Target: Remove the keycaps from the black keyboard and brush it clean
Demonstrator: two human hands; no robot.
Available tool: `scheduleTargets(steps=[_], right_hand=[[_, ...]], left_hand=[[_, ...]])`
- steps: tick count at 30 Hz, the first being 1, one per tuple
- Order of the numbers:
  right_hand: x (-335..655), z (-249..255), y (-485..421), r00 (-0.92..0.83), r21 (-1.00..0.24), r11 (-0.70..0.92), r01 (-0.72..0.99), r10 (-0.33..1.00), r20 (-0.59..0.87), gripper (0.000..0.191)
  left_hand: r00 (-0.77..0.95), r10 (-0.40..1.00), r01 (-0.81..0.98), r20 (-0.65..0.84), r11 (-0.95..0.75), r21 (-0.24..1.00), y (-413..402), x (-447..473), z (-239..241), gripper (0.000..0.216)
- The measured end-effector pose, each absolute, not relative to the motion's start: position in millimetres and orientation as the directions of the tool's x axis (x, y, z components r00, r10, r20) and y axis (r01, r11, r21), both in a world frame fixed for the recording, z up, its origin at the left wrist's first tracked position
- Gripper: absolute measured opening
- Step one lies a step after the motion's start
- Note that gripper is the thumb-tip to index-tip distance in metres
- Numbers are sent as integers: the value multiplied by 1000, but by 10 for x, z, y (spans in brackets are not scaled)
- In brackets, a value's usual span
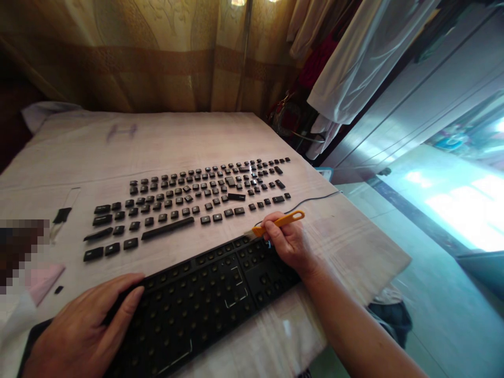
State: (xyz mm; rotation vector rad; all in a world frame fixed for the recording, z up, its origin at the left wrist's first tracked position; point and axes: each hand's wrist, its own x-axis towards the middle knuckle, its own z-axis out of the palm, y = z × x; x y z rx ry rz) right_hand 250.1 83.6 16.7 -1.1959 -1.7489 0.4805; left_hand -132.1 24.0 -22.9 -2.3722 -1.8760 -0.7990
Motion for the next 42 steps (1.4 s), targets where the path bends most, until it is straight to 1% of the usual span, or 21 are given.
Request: scheduleTargets(steps=[3,6,8,11,17,20,23,26,31,34,36,38,42], right_hand=[[2492,164,835,-100,-766,436,472,890,445,19],[2499,148,833,-96,-801,423,423,900,425,21],[2510,137,831,-53,-813,417,405,899,435,22],[2525,125,830,-12,-816,409,409,896,443,22],[2508,124,829,-95,-801,401,445,910,403,25],[2496,134,824,-107,-823,401,403,913,393,25],[2496,136,826,-56,-848,391,357,915,399,22],[2505,127,836,-43,-847,382,370,918,395,22],[2495,134,839,-118,-852,371,371,928,353,29],[2481,152,829,-92,-882,337,330,941,325,33],[2481,162,826,-49,-887,334,318,940,336,33],[2491,167,827,-33,-878,351,326,932,361,31],[2523,158,830,-70,-836,379,396,921,384,30]], left_hand=[[227,887,884,403,-361,297,230,-1344,-245,42],[237,875,884,423,-375,279,235,-1338,-231,40],[245,870,883,429,-382,271,243,-1323,-212,41],[248,867,889,433,-381,255,253,-1301,-184,44],[217,884,893,414,-352,282,248,-1272,-150,44],[196,886,893,421,-339,297,243,-1263,-147,44],[214,878,895,428,-352,275,238,-1265,-148,43],[247,862,886,443,-386,258,237,-1263,-137,42],[252,853,885,457,-394,246,243,-1238,-105,40],[260,853,883,451,-399,245,248,-1223,-86,40],[264,848,887,459,-401,230,250,-1211,-69,42],[265,843,892,468,-399,213,251,-1199,-54,45],[271,844,893,462,-399,206,250,-1188,-40,43]])
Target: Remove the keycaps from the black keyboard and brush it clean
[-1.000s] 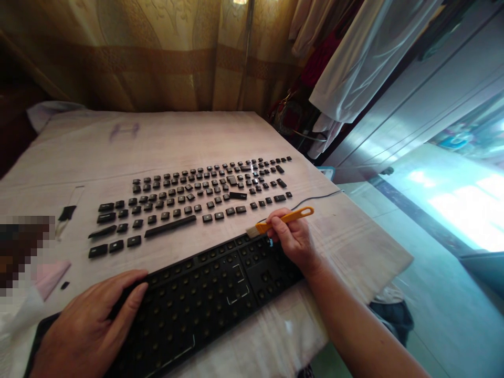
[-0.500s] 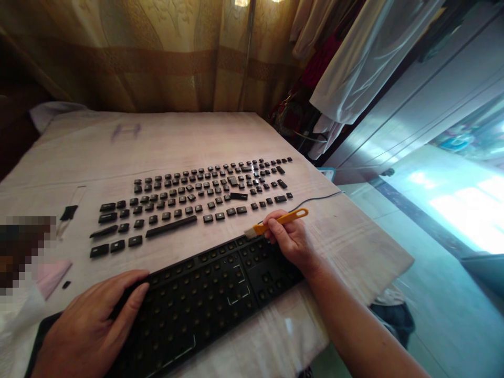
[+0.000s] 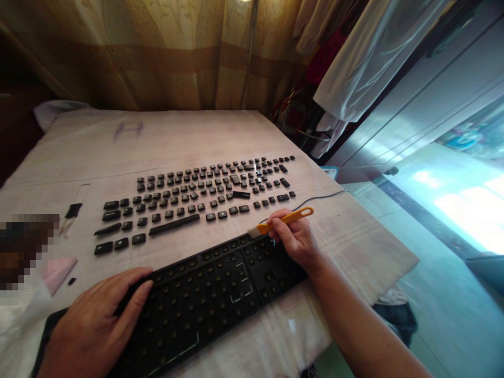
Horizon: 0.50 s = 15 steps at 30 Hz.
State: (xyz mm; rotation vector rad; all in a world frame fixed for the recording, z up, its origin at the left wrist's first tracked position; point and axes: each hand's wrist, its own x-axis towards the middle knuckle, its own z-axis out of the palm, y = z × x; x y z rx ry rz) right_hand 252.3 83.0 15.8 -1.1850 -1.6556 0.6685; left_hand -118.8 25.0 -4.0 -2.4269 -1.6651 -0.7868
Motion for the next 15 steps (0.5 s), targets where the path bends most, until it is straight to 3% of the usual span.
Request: scheduleTargets(steps=[5,10,15], right_hand=[[2514,142,820,-134,-862,357,361,934,331,34],[2496,167,825,-90,-899,356,255,935,344,31],[2514,190,827,-121,-889,352,292,936,331,24]], left_hand=[[266,852,895,450,-392,213,249,-1194,-54,44],[254,861,896,441,-381,229,235,-1214,-78,42],[244,865,897,439,-373,237,229,-1203,-68,46]])
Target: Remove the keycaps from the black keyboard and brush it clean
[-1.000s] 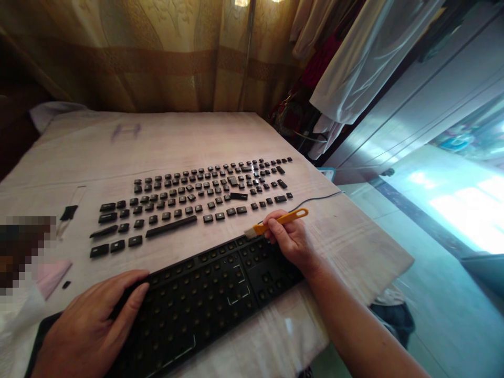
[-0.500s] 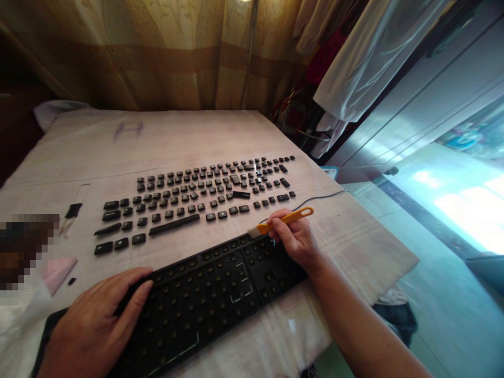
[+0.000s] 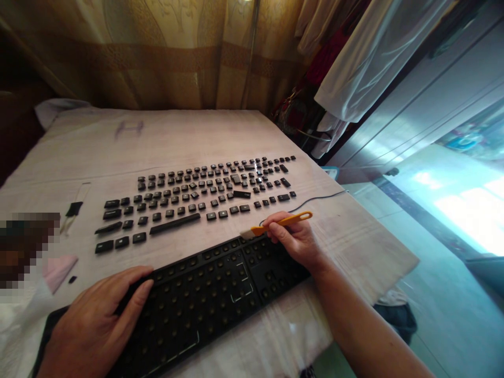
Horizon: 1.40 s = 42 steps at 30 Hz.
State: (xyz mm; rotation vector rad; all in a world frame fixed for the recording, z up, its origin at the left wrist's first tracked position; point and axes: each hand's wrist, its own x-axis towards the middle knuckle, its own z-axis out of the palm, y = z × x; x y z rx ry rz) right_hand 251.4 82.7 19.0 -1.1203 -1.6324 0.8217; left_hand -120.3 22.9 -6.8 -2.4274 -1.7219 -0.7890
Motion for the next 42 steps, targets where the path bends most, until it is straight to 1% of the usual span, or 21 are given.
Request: scheduleTargets(steps=[5,8,12,16,20,23,27,30,33,35,37,40,42], right_hand=[[2500,179,831,-215,-833,433,343,900,380,20],[2496,169,837,-209,-809,466,359,884,417,20],[2517,167,832,-185,-811,485,327,875,448,19],[2525,182,827,-230,-814,492,308,869,438,15],[2515,187,836,-255,-796,507,331,860,442,13],[2517,173,842,-244,-784,513,350,858,452,14],[2534,151,836,-217,-793,518,321,855,471,16],[2546,147,830,-235,-807,507,303,861,452,18],[2558,140,833,-262,-807,493,324,867,424,19],[2569,131,837,-244,-801,485,350,873,422,20],[2581,122,837,-187,-803,474,362,880,436,20],[2587,119,828,-116,-828,454,330,890,441,20],[2579,126,819,-131,-840,444,311,896,425,21]], left_hand=[[258,845,890,469,-397,226,255,-1161,-15,44],[256,843,893,474,-394,218,263,-1141,11,46],[265,839,896,475,-396,199,266,-1131,29,47],[279,827,894,488,-409,183,267,-1133,39,45],[296,819,892,491,-421,165,268,-1123,66,45],[306,817,896,489,-420,142,276,-1103,96,47],[333,804,892,492,-438,112,282,-1080,127,47],[339,802,893,491,-438,99,274,-1075,134,46],[341,806,896,483,-435,92,267,-1081,122,46],[343,806,896,483,-435,91,267,-1088,112,45],[341,806,898,484,-431,85,270,-1092,107,45],[347,807,901,479,-428,69,272,-1089,119,45],[354,805,898,476,-434,65,270,-1080,135,45]])
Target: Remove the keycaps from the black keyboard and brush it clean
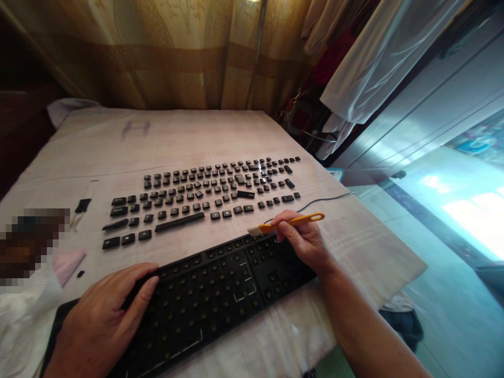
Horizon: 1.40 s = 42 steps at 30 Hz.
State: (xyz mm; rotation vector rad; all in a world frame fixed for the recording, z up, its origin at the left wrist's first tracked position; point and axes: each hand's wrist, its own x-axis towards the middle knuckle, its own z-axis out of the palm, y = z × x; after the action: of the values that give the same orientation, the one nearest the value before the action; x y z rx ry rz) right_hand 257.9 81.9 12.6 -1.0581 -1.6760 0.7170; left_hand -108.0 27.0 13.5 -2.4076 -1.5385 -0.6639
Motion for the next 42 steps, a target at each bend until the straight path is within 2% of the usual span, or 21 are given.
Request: scheduleTargets(steps=[5,7,11,15,20,23,25,31,34,38,42], right_hand=[[2546,154,808,-213,-791,458,407,889,405,22],[2538,158,815,-128,-807,441,393,895,427,24],[2514,144,869,149,-900,368,234,901,407,30],[2477,190,972,245,-944,282,169,916,317,35],[2454,428,1114,87,-973,223,60,970,227,39],[2419,539,1207,-97,-989,145,8,985,143,44],[2382,551,1264,-168,-993,118,1,979,116,46],[2360,403,1330,-230,-993,117,26,967,108,47],[2389,334,1308,-271,-994,106,38,958,92,47],[2359,261,1272,-307,-994,108,29,947,94,45],[2276,191,1241,-314,-991,134,11,941,124,41]], left_hand=[[338,819,905,463,-419,79,252,-1050,156,44],[318,831,907,456,-407,108,248,-1058,140,43],[285,837,904,467,-396,159,249,-1088,96,43],[309,785,874,537,-457,165,191,-957,161,37],[524,638,709,564,-694,126,23,-473,273,23],[657,579,618,484,-780,95,-17,-225,224,24],[699,586,611,410,-788,83,-13,-132,168,33],[766,619,610,174,-785,110,-35,-74,46,77],[759,628,620,172,-777,105,-74,-77,8,79],[750,621,632,227,-775,31,-133,-43,-28,77],[728,626,655,279,-756,-11,-196,2,-62,68]])
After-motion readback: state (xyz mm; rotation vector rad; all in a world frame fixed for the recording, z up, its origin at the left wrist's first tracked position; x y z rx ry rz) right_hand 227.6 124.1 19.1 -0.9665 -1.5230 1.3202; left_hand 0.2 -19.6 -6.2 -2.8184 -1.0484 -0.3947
